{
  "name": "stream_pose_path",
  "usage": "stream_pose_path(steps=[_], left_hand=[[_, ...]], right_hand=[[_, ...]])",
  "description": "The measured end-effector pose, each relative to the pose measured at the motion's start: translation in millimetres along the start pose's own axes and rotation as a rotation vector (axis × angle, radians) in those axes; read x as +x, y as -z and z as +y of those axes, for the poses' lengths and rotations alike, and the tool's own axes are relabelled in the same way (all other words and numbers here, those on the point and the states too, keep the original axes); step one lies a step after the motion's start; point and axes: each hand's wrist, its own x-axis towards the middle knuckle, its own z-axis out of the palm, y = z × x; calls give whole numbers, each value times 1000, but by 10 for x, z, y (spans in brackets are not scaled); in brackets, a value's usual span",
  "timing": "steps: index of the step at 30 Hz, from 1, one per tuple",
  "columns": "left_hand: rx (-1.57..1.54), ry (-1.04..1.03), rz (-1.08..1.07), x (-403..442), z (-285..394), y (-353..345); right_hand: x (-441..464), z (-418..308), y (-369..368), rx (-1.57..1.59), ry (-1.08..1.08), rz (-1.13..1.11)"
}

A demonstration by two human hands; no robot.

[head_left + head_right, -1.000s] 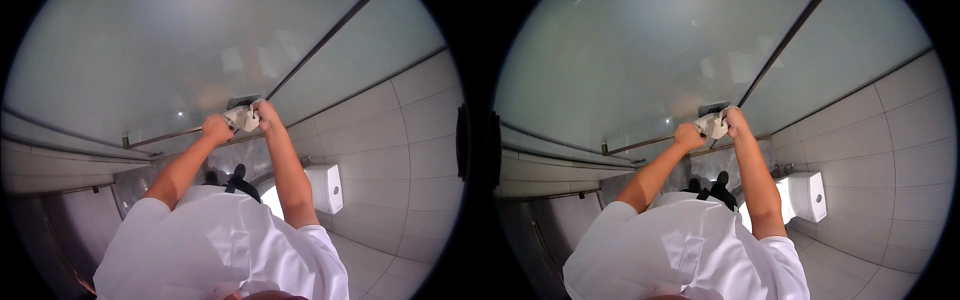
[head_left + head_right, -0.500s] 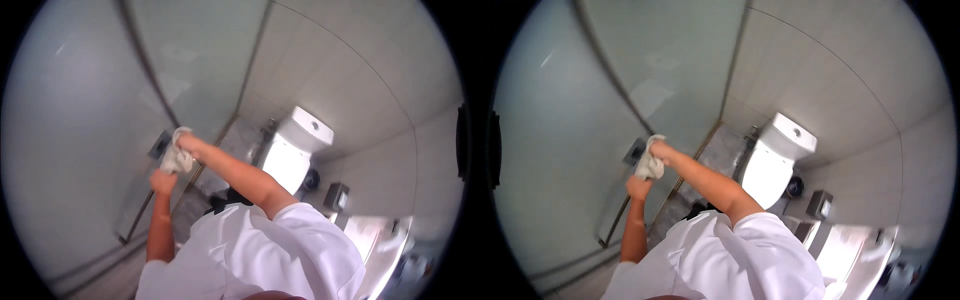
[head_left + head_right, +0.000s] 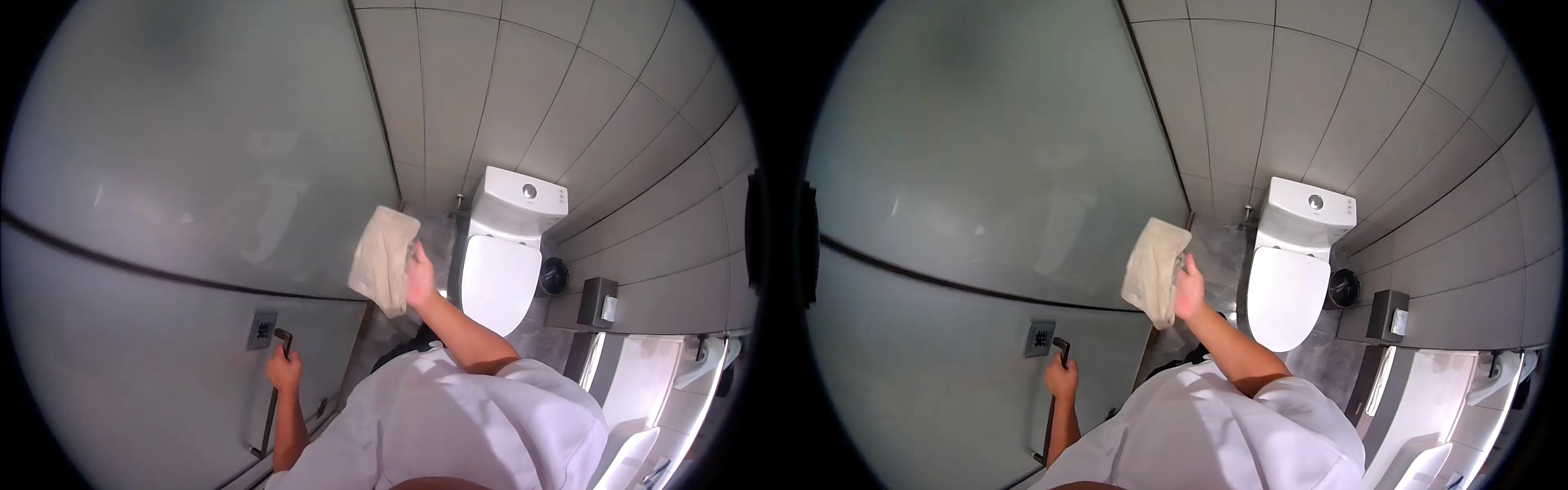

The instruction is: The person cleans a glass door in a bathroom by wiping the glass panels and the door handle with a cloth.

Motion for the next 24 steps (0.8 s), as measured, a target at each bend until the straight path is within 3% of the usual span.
stream_pose_path(steps=[2, 5, 7, 9, 12, 13, 14, 15, 17, 19, 21, 22, 24], left_hand=[[1, -4, 17, 19, 0, -18], [-58, -14, -59, 33, -32, 98], [-68, -76, -143, 43, -40, 138], [-153, -100, -209, 116, -85, 185], [-188, -84, -345, 87, -287, 93], [-147, -53, -411, 123, -358, 67], [-139, -47, -412, 148, -355, 97], [-71, -85, -421, 122, -312, 140], [-4, -112, -426, 138, -220, 227], [0, -85, -440, 115, -107, 298], [-6, -91, -409, 41, -102, 256], [-4, -111, -369, 68, -106, 233], [4, -127, -325, 39, -101, 182]], right_hand=[[384, -189, -141, 48, -20, -57], [805, -190, -1005, 44, 2, -190], [1008, -80, -1489, -386, 248, -100], [1202, 238, -1864, -546, 291, -207], [1673, 524, -2234, -1332, 313, -748], [1719, 703, -2614, -1508, 823, -990], [1790, 824, -2690, -1701, 888, -994], [1882, 958, -2678, -1688, 879, -988], [2115, 1161, -2657, -1997, 1083, -867], [2308, 1156, -2624, -1996, 1173, -854], [2473, 1049, -2621, -1966, 1509, -902], [2585, 970, -2656, -1964, 1504, -909], [2774, 763, -2758, -1969, 1623, -737]])
